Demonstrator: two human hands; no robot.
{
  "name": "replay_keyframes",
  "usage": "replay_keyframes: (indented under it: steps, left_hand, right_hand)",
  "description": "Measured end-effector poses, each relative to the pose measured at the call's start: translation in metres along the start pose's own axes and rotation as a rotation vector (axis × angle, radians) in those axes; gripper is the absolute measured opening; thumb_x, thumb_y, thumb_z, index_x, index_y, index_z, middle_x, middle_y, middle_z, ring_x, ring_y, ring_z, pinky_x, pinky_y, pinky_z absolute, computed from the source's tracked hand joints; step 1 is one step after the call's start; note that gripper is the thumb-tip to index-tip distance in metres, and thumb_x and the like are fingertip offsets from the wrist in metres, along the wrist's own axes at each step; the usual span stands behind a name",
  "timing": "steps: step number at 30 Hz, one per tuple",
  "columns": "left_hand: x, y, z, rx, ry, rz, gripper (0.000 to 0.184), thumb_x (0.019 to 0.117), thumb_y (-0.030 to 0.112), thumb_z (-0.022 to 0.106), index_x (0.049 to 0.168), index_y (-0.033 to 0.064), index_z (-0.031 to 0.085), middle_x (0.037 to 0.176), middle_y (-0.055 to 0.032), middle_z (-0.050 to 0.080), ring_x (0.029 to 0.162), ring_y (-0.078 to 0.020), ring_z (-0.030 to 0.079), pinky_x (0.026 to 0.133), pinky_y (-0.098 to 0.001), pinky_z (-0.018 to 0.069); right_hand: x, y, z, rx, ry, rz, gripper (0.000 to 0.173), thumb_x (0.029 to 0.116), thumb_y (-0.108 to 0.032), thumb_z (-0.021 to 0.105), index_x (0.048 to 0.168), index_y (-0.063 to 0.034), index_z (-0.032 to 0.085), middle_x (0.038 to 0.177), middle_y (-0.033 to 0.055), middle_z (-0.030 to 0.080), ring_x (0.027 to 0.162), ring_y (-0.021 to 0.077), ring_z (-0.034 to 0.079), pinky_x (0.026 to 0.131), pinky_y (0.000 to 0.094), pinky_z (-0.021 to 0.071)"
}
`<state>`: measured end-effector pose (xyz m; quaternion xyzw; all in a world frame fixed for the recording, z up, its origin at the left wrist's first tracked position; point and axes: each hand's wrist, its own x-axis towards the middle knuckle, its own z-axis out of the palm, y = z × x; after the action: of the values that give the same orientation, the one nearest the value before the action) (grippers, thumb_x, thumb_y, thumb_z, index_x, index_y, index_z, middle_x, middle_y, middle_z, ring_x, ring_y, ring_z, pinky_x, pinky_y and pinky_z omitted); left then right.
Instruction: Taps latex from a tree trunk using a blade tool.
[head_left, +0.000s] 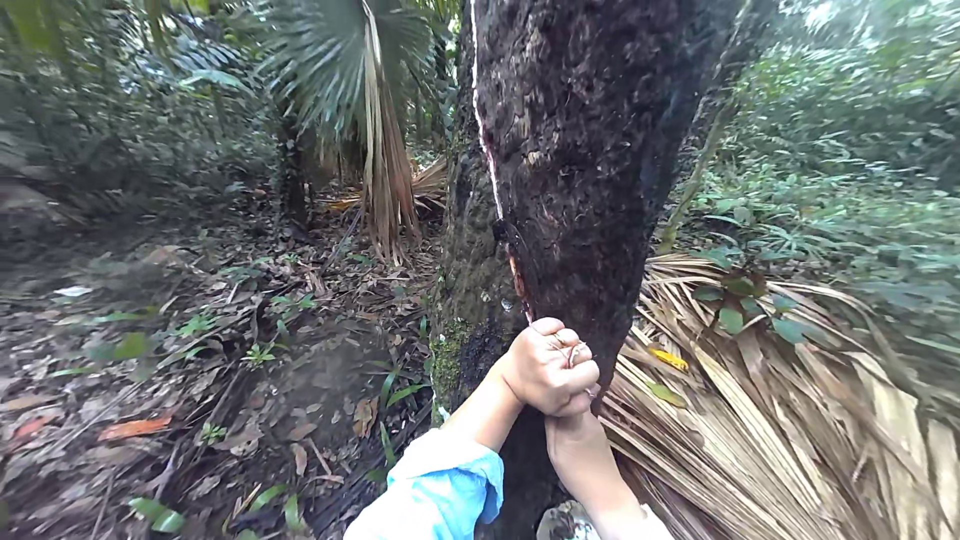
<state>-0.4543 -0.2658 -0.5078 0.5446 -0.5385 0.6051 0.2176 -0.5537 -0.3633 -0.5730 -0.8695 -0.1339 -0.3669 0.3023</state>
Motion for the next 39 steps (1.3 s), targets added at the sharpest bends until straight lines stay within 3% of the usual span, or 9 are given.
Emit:
replay_keyframes:
  steps: [3,6,11,16,23,25,31,35,39]
  left_hand:
    - [0.011,0.006,-0.009,-0.068,0.001,-0.060,0.043,0.1028,0.029,0.037,0.063,0.0141,0.044,0.054,-0.0014,0.039,0.060,-0.0172,0.045,0.075,-0.0282,0.0387]
    - [0.027,0.019,-0.012,-0.112,-0.014,-0.133,0.045,0.1043,0.029,0.034,0.064,0.0136,0.044,0.054,-0.0021,0.038,0.059,-0.0175,0.045,0.074,-0.0287,0.0388]
    - [0.036,0.064,0.004,-0.135,-0.029,-0.218,0.044,0.1018,0.030,0.037,0.062,0.0135,0.045,0.053,-0.0026,0.041,0.057,-0.0180,0.046,0.071,-0.0302,0.0397]
    - [0.045,0.042,0.013,-0.028,-0.050,-0.225,0.045,0.1025,0.029,0.036,0.062,0.0115,0.048,0.054,-0.0048,0.044,0.057,-0.0202,0.049,0.073,-0.0328,0.0441]
    - [0.038,0.039,0.013,0.083,-0.161,-0.220,0.042,0.1006,0.024,0.037,0.062,0.0114,0.047,0.054,-0.0050,0.044,0.058,-0.0204,0.049,0.073,-0.0320,0.0421]
    - [0.041,0.037,0.012,0.098,-0.206,-0.223,0.042,0.0995,0.024,0.038,0.061,0.0103,0.049,0.053,-0.0056,0.046,0.055,-0.0206,0.050,0.069,-0.0335,0.0431]
    - [0.041,0.071,0.024,0.161,-0.256,-0.282,0.042,0.0972,0.025,0.040,0.059,0.0095,0.051,0.052,-0.0065,0.049,0.055,-0.0222,0.052,0.067,-0.0355,0.0421]
    - [0.045,0.057,0.024,0.204,-0.315,-0.308,0.039,0.0952,0.022,0.042,0.062,0.0076,0.055,0.055,-0.0084,0.053,0.057,-0.0240,0.058,0.069,-0.0384,0.0470]
    - [0.032,0.066,0.032,0.268,-0.347,-0.293,0.038,0.0937,0.024,0.044,0.062,0.0080,0.057,0.056,-0.0081,0.055,0.059,-0.0250,0.058,0.070,-0.0392,0.0463]
  right_hand:
    - [0.000,-0.025,-0.023,-0.035,-0.061,0.038,0.021,0.0947,-0.001,0.056,0.108,0.0096,0.070,0.099,0.0277,0.073,0.088,0.0404,0.075,0.075,0.0471,0.0617]
    - [0.003,-0.051,-0.065,-0.109,-0.239,0.117,0.027,0.0994,-0.002,0.054,0.118,0.0122,0.067,0.106,0.0313,0.071,0.090,0.0444,0.075,0.076,0.0501,0.0614]
    - [-0.024,-0.032,-0.110,-0.075,-0.359,0.095,0.029,0.0967,-0.001,0.055,0.116,0.0186,0.064,0.102,0.0347,0.070,0.084,0.0492,0.073,0.073,0.0551,0.0605]
    - [-0.007,0.023,-0.078,-0.022,-0.162,-0.129,0.032,0.0956,-0.011,0.052,0.119,0.0075,0.064,0.091,0.0194,0.070,0.072,0.0312,0.073,0.062,0.0438,0.0614]
    - [-0.002,0.029,-0.062,0.058,-0.208,-0.124,0.030,0.0971,-0.006,0.053,0.122,0.0078,0.064,0.095,0.0240,0.069,0.073,0.0361,0.073,0.062,0.0468,0.0613]
    - [0.001,0.028,-0.063,0.068,-0.243,-0.111,0.033,0.0994,-0.005,0.052,0.128,0.0096,0.061,0.100,0.0255,0.070,0.079,0.0378,0.074,0.067,0.0483,0.0618]
    - [-0.022,0.044,-0.080,0.117,-0.312,-0.110,0.034,0.0981,-0.006,0.050,0.126,0.0119,0.059,0.105,0.0270,0.071,0.088,0.0394,0.075,0.074,0.0507,0.0617]
    - [-0.004,0.049,-0.074,0.154,-0.345,-0.095,0.035,0.1013,-0.007,0.051,0.130,0.0132,0.057,0.110,0.0291,0.069,0.093,0.0420,0.074,0.080,0.0537,0.0605]
    - [-0.013,0.059,-0.066,0.187,-0.406,-0.028,0.030,0.1028,-0.008,0.051,0.123,0.0120,0.061,0.114,0.0294,0.068,0.099,0.0422,0.072,0.087,0.0539,0.0589]
